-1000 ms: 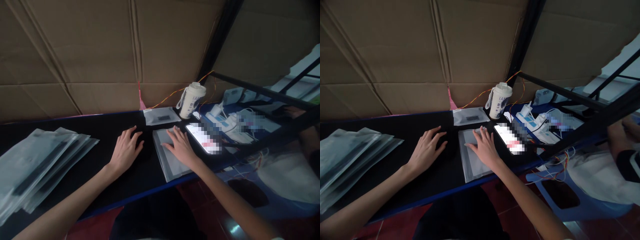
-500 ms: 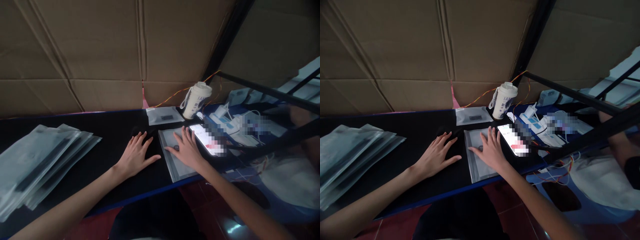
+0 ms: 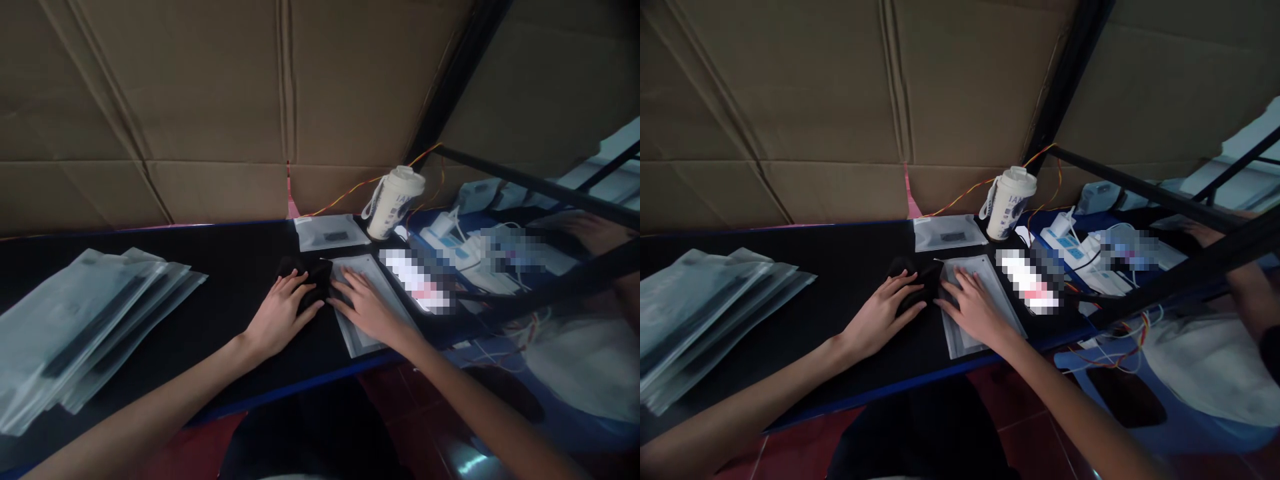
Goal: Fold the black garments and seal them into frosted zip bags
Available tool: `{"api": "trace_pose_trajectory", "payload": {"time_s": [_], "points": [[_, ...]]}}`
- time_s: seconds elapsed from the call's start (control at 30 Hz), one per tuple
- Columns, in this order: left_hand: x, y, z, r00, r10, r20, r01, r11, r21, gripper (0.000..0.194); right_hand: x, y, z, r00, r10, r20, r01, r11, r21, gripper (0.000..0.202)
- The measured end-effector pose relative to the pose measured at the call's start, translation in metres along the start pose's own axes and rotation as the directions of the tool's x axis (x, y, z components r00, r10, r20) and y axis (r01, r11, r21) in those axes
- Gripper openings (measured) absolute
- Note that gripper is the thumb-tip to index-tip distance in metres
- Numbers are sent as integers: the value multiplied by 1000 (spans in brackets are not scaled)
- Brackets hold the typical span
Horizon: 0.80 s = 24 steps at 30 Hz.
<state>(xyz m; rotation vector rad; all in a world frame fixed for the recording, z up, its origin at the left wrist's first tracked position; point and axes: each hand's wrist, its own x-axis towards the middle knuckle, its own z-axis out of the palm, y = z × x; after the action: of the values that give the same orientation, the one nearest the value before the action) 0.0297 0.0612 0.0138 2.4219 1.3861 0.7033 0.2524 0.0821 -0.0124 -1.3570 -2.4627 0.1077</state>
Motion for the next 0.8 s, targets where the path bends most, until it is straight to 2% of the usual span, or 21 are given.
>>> {"api": "trace_pose_trajectory", "payload": {"time_s": [0.07, 0.13, 0.23, 0.3, 0.37, 0.4, 0.43, 0.5, 0.53, 0.57, 0.6, 0.63, 0.7, 0.73, 0.8], "points": [[2, 1, -3, 996, -73, -46, 65, 986, -155, 41, -1, 2, 0, 1000, 3, -10, -3, 1000, -1, 51], [3, 2, -8, 968, -237, -86, 194, 919, -343, 42, -2, 4, 0, 1000, 2, -23, -2, 1000, -5, 51], [2, 1, -20, 858, -506, -87, 334, 679, -654, 46, -5, 5, 1, 999, -8, -40, 8, 1000, -5, 50], [-6, -4, -27, 776, -628, -65, 327, 488, -809, 47, -7, 6, 2, 999, -15, -53, 15, 1000, 3, 49], [-20, -11, -32, 700, -710, -79, 295, 388, -873, 43, -7, 7, 3, 997, -14, -80, 15, 1000, 13, 47], [-29, -16, -34, 661, -741, -118, 280, 390, -877, 42, -8, 7, 4, 995, -14, -99, 16, 1000, 21, 46], [-38, -20, -37, 630, -753, -190, 265, 439, -858, 44, -8, 7, 3, 993, -17, -120, 21, 999, 35, 44], [-57, -27, -41, 594, -692, -410, 269, 651, -710, 53, -8, 4, 0, 984, -37, -173, 50, 996, 73, 38], [-66, -29, -43, 596, -610, -523, 286, 769, -571, 54, -8, 1, -3, 977, -56, -205, 77, 993, 94, 34], [-72, -29, -45, 618, -500, -607, 303, 864, -402, 52, -8, -3, -6, 969, -80, -235, 109, 988, 111, 30], [-77, -28, -47, 662, -385, -643, 309, 922, -234, 47, -8, -7, -9, 959, -104, -263, 140, 982, 123, 27], [-79, -25, -48, 726, -290, -624, 297, 950, -97, 40, -7, -13, -13, 949, -127, -288, 169, 977, 128, 24], [-78, -17, -46, 860, -144, -490, 213, 973, 88, 28, -5, -26, -19, 934, -163, -318, 215, 967, 134, 20], [-74, -13, -43, 912, -86, -400, 160, 975, 156, 27, -4, -32, -21, 929, -179, -325, 234, 963, 137, 18], [-63, -4, -37, 976, -13, -218, 77, 955, 286, 32, -2, -45, -24, 921, -208, -330, 265, 954, 139, 15]]}}
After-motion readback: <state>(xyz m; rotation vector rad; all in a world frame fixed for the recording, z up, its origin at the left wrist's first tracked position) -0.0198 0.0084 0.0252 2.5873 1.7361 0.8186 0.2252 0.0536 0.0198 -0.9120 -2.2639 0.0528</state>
